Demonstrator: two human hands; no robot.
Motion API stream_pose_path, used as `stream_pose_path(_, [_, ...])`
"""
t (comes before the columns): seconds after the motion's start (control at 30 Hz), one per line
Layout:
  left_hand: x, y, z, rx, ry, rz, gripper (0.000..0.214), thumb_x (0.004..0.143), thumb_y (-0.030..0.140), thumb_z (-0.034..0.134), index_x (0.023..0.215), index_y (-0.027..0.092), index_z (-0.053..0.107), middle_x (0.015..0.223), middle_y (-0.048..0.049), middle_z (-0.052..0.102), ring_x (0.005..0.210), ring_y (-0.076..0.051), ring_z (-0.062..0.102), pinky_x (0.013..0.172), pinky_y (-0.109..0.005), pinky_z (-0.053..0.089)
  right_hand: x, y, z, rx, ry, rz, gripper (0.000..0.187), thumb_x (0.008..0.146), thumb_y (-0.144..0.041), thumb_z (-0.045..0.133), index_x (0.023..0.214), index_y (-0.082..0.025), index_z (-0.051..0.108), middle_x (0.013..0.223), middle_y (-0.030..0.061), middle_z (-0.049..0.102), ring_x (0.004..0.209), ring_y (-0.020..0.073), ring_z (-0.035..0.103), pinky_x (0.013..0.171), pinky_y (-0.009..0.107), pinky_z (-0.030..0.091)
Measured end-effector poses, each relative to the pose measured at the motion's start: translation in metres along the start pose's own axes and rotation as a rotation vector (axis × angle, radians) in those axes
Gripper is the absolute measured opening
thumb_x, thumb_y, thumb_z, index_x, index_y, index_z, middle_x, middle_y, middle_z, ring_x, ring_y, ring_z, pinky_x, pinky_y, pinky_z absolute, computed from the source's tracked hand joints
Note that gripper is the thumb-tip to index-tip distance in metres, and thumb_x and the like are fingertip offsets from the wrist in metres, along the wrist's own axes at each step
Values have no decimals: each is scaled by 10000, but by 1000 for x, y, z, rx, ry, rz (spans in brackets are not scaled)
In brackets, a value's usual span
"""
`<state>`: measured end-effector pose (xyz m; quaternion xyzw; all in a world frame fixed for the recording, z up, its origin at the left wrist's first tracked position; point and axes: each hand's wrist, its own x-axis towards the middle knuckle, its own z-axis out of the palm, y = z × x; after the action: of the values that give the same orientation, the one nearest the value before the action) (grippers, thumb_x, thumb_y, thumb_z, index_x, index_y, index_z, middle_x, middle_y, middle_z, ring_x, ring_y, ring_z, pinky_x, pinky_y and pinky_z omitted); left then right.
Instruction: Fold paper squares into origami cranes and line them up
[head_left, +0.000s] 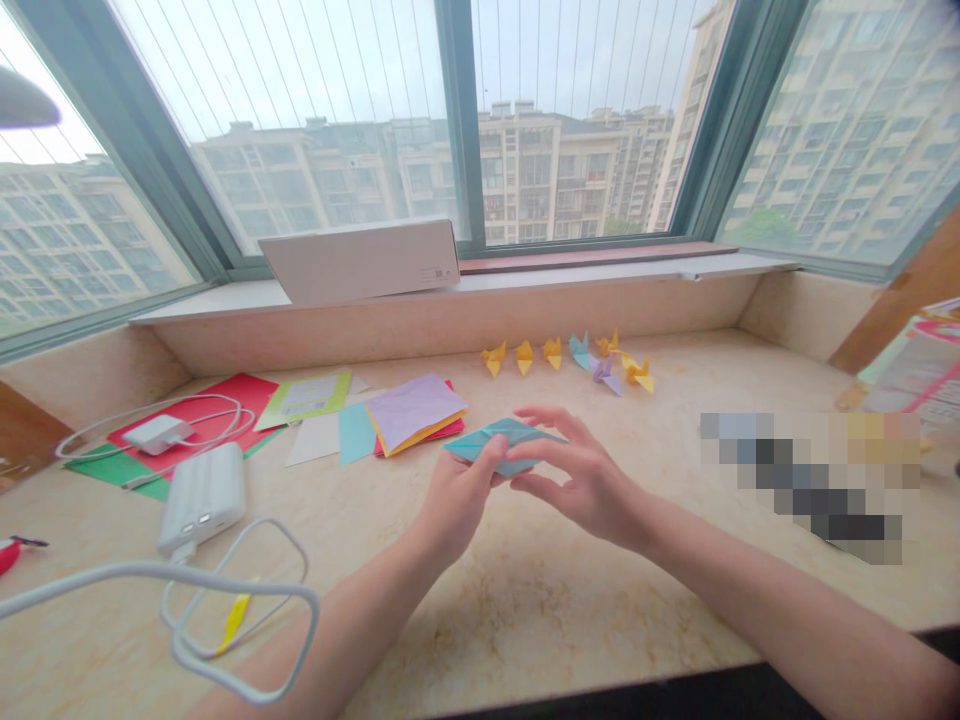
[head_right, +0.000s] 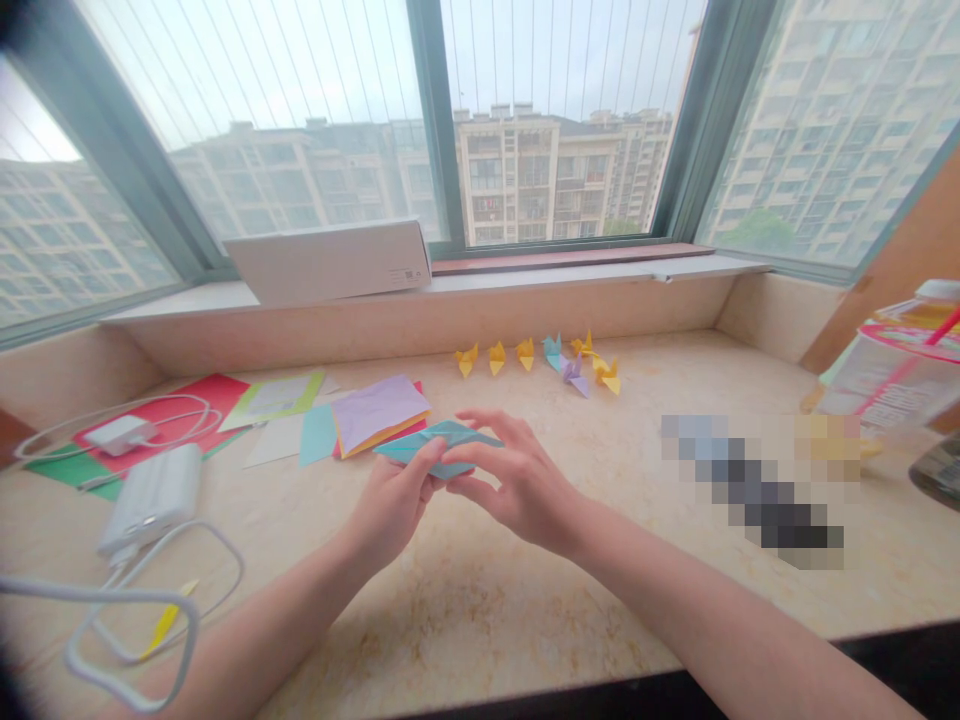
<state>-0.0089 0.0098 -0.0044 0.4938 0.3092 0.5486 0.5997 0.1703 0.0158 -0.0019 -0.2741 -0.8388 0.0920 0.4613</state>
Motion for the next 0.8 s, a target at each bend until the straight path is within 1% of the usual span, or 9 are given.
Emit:
stream_pose_path(0.07, [-1,0,-1,0,-5,-16,249,892,369,671,986,159,766,1049,-90,772,1026,-255,692,918,-383,543,0,0,1,-17,9,4,206,900,-223,696,1089,-296,728,1329,94,583,1257,279,568,1031,514,492])
stream_pose_path(0.2, [-2,-2,-1,-52,-38,-26,256,910,343,652,1063,165,756,1096,-94,764,1108,-269,669,983,-412,517,0,-1,1,16,9,47,153,891,-235,709,1030,-281,754,1248,93,636,1184,270,618,1005,499,510])
stream_pose_path(0.37, [-3,-4,-2,-85,-46,-34,218,902,329,665,1014,171,766,1128,-92,755,1150,-281,651,991,-418,518,1,-2,3,1,71,79,83,908,-253,684,932,-264,763,1108,82,708,1043,257,675,922,479,535])
stream_pose_path(0.43, [-4,-4,-1,-82,-59,-39,227,904,338,662,1028,178,767,1144,-90,750,1151,-287,651,992,-433,519,1,-3,3,7,102,103,70,905,-262,689,892,-256,758,1050,72,725,993,249,687,895,460,545])
stream_pose_path(0.57, [-5,-2,2,-94,-77,-51,244,895,352,671,1039,180,769,1151,-92,747,1159,-302,647,997,-465,521,2,-4,3,28,121,143,76,903,-263,691,856,-243,747,988,60,734,949,238,692,860,433,557])
stream_pose_path(0.63, [-5,-1,3,-110,-75,-67,238,886,348,681,1024,177,771,1133,-90,753,1148,-305,654,993,-475,525,2,-3,3,25,125,141,76,911,-265,682,867,-247,740,988,57,734,951,237,689,858,431,554])
stream_pose_path(0.7, [-5,0,5,-132,-68,-84,220,881,330,687,1018,180,772,1119,-82,758,1137,-300,661,984,-470,534,1,-3,2,7,124,119,55,919,-269,673,929,-256,725,1005,55,730,961,235,687,872,433,545])
stream_pose_path(0.8, [-5,2,6,-155,-34,-99,203,879,315,695,1013,181,769,1106,-74,761,1102,-282,678,962,-449,549,0,-2,-2,-60,98,39,146,930,-261,661,1073,-270,691,1133,71,700,1040,242,673,928,443,513])
